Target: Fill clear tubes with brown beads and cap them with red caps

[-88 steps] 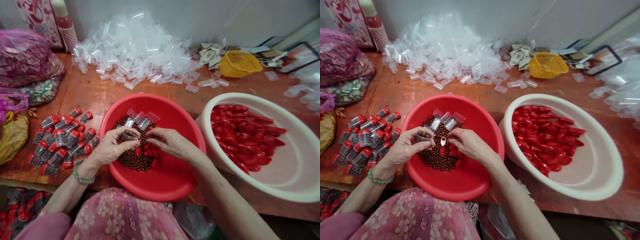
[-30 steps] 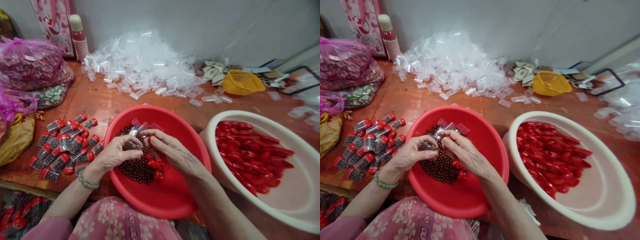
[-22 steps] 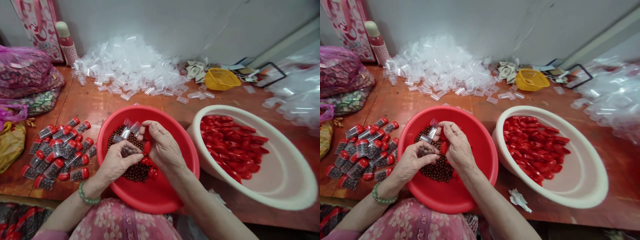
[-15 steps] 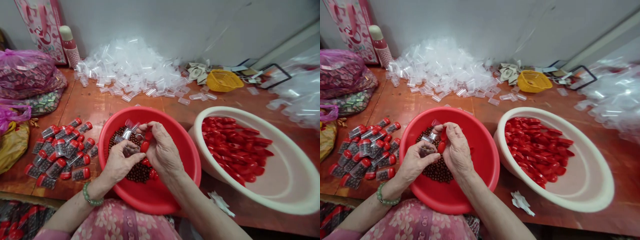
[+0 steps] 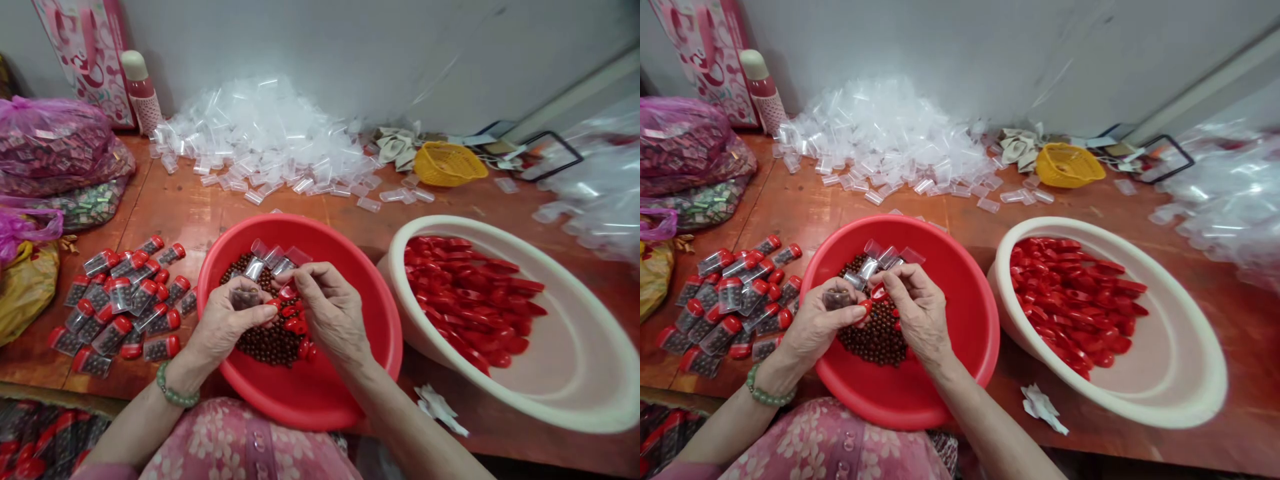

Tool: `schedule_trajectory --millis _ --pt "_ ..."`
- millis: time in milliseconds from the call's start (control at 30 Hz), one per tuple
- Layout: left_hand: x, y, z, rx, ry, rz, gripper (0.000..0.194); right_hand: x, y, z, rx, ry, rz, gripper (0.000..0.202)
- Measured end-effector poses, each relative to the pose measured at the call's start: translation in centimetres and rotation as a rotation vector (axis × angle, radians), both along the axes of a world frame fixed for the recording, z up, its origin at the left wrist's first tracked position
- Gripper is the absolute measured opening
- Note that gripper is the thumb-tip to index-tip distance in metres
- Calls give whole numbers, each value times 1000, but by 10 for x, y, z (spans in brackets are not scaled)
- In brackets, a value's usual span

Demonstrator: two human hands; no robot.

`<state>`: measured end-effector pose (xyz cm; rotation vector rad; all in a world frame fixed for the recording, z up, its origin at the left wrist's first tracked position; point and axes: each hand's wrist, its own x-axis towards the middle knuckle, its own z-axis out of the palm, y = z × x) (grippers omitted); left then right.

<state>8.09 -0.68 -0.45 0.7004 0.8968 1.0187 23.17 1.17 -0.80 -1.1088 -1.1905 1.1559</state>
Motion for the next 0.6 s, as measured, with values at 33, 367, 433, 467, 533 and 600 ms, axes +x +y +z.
schedule_trajectory --millis 33,367,433,467,533,600 --pt "-1 1 0 -18 -71 -2 29 6 0 1 45 -95 25 15" --pt "0 3 -4 23 -64 70 22 26 -3 5 214 -390 221 22" --pt "1 3 -6 71 -8 90 19 21 -4 2 229 -374 164 19" --pt "1 4 -6 80 13 100 18 18 -5 1 244 -378 136 18" --pt "2 4 -5 62 54 108 18 14 -6 -1 292 -412 86 18" --pt "2 4 -3 35 94 101 19 10 -7 -2 368 -490 54 19"
